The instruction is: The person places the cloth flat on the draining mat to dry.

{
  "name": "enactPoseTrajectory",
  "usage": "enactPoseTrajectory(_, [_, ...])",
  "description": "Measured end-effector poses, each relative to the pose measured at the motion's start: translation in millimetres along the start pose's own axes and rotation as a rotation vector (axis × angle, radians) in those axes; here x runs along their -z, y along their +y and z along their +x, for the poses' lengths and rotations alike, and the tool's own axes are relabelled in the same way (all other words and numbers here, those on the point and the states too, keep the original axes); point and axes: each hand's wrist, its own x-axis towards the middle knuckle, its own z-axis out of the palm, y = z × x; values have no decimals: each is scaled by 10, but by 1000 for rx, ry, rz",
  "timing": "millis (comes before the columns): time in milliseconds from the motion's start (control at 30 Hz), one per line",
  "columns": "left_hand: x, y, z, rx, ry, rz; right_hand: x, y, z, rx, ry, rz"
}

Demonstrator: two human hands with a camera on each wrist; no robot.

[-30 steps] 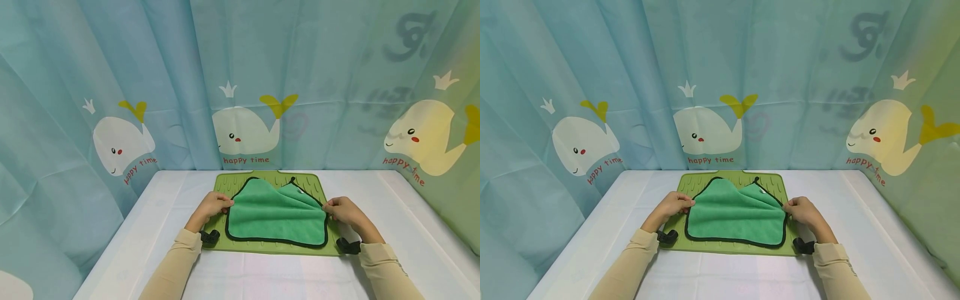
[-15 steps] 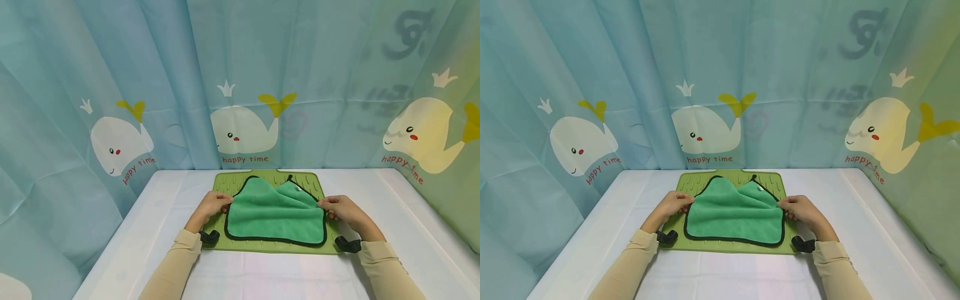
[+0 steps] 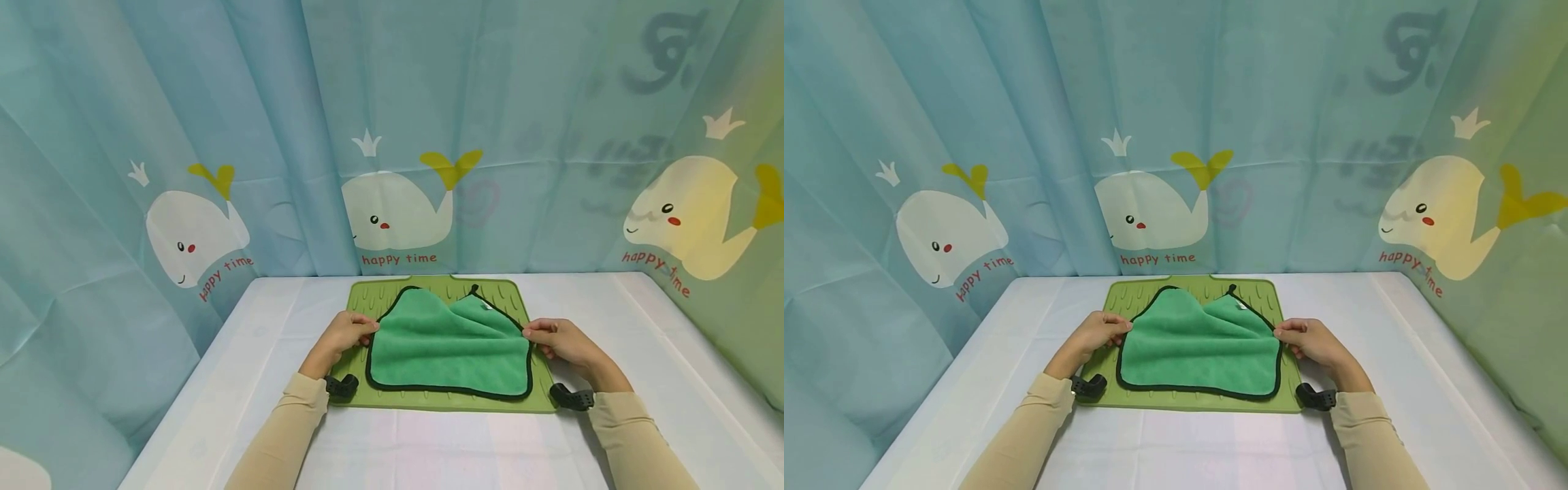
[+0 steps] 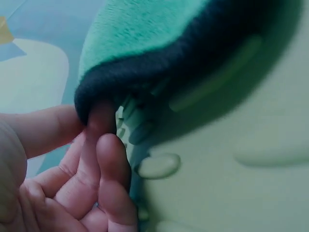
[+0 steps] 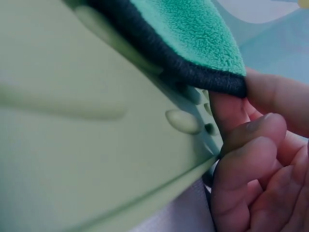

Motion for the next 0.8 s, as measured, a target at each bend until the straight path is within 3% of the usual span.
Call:
enactPoseTrajectory(600, [92,45,86,67,-68,-142,45,-61,5,-42,-17,26])
enactPoseTrajectory(800, [75,190,200,85,-101,-56,108,-173,103,-4,-27,-15])
